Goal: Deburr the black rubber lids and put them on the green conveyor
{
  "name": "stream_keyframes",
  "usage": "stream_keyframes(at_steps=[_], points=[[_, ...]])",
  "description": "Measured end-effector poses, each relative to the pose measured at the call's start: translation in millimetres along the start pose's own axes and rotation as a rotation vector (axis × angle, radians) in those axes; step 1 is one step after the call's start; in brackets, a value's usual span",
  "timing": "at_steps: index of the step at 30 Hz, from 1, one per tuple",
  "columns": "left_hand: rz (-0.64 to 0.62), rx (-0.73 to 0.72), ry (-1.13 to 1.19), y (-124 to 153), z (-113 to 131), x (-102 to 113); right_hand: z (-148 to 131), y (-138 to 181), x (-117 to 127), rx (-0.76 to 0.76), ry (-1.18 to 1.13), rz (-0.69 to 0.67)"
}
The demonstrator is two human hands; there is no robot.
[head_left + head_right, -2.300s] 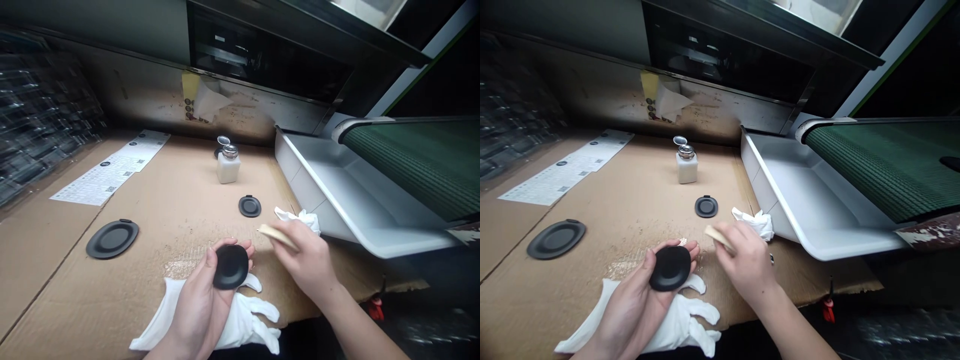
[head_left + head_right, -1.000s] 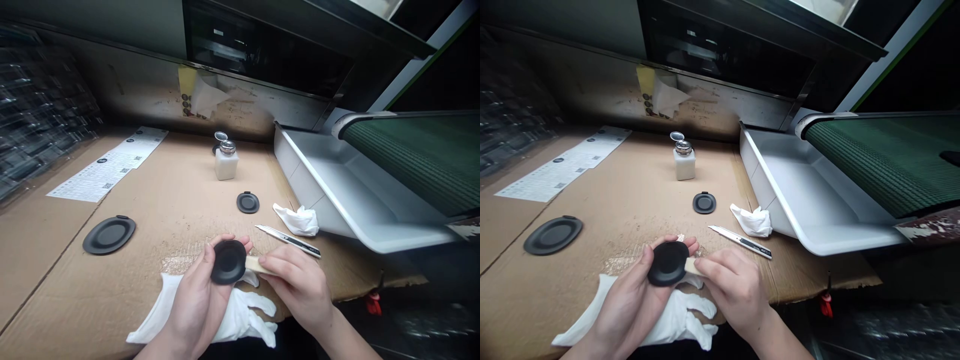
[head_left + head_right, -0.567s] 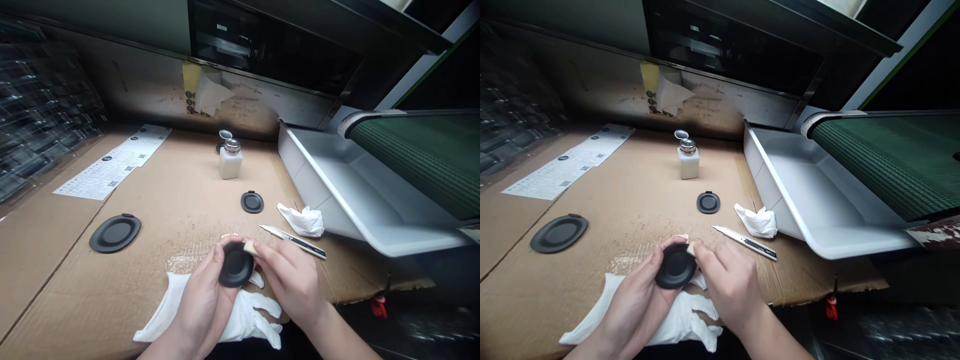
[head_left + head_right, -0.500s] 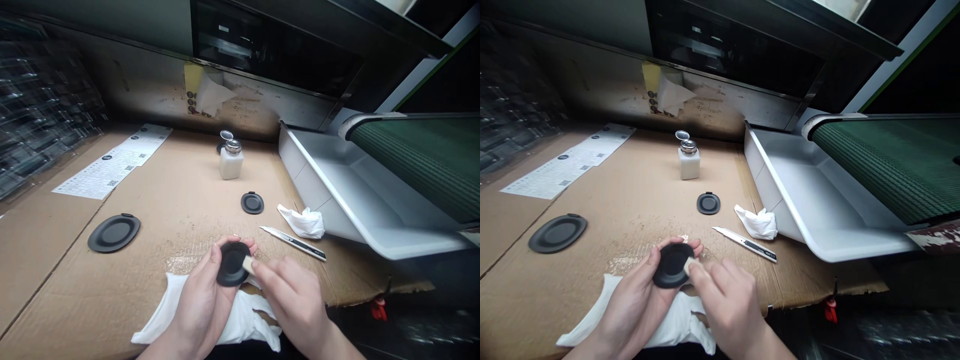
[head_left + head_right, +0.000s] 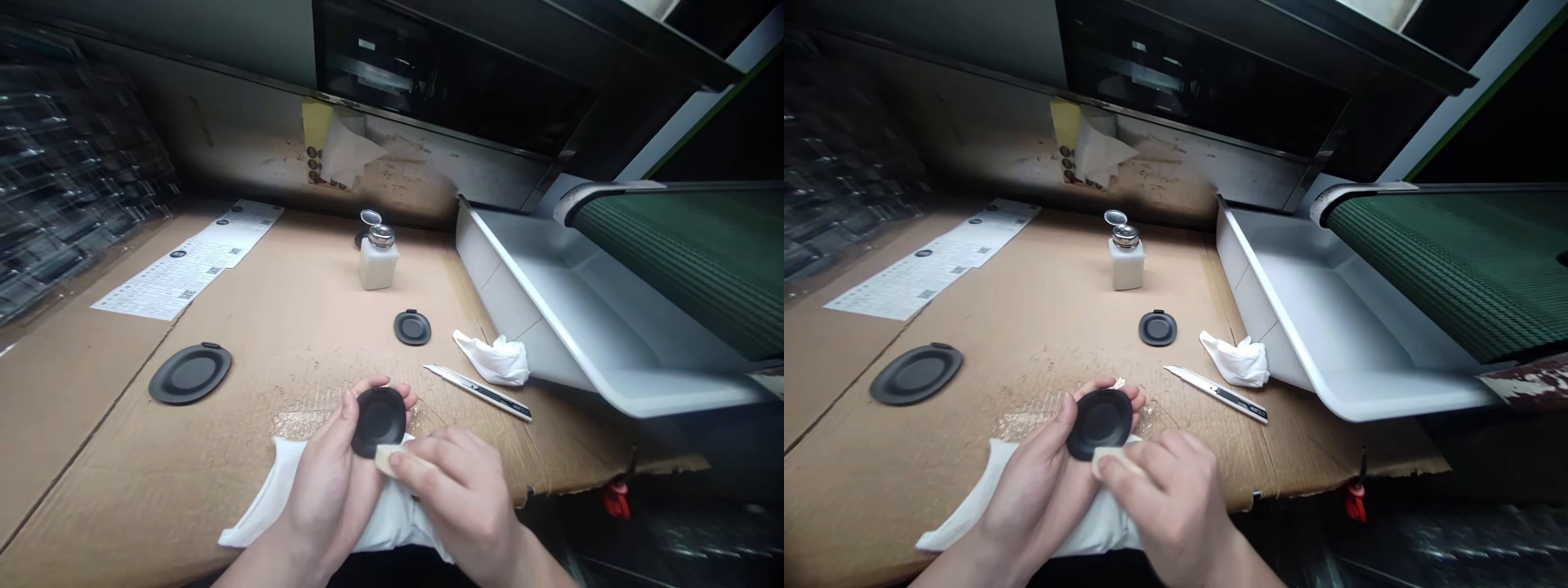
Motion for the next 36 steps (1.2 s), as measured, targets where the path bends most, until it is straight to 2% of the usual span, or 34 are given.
stream_keyframes(at_steps=[4, 10, 16, 18, 23, 27, 30, 33, 36], points=[[0.033, 0.009, 0.002, 0.8, -0.3, 1.0, -10.5, -0.2, -8.7, 0.030, 0.030, 0.017], [0.000, -0.021, 0.025, -2.8, -0.9, 1.4, 2.6, 3.2, 9.7, -0.001, 0.082, -0.043], [0.024, -0.009, -0.002, 0.6, -1.0, 2.3, -14.0, -8.1, -10.9, 0.022, 0.050, -0.026], [0.015, -0.014, -0.007, 0.3, -1.1, 2.0, -13.2, -6.6, -11.2, 0.031, 0.045, -0.030], [-0.031, -0.042, -0.006, -1.5, -1.8, 1.3, 12.9, 0.9, 22.8, -0.046, 0.145, -0.061], [-0.102, -0.126, -0.133, 4.5, 0.9, -2.2, 22.4, -12.3, 43.8, -0.109, -0.029, -0.065], [-0.136, -0.131, -0.195, 9.0, 1.6, -5.6, 17.3, -26.0, 34.7, -0.055, -0.104, -0.187], [-0.154, -0.104, -0.226, 9.8, 1.4, -8.1, 16.0, -31.2, 17.1, -0.066, -0.101, -0.312], [-0.158, -0.103, -0.263, 8.1, 1.8, -8.2, 16.0, -30.6, 5.5, -0.106, -0.195, -0.314]])
Point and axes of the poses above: each hand's wrist, its own y-axis away from the middle knuckle, its own x-axis out of the back of the hand, z = x × y, the point moved 4 cm from there along -y, towards the middle knuckle, and after that the axes turned 11 degrees about -y, right-handed, at the moved point
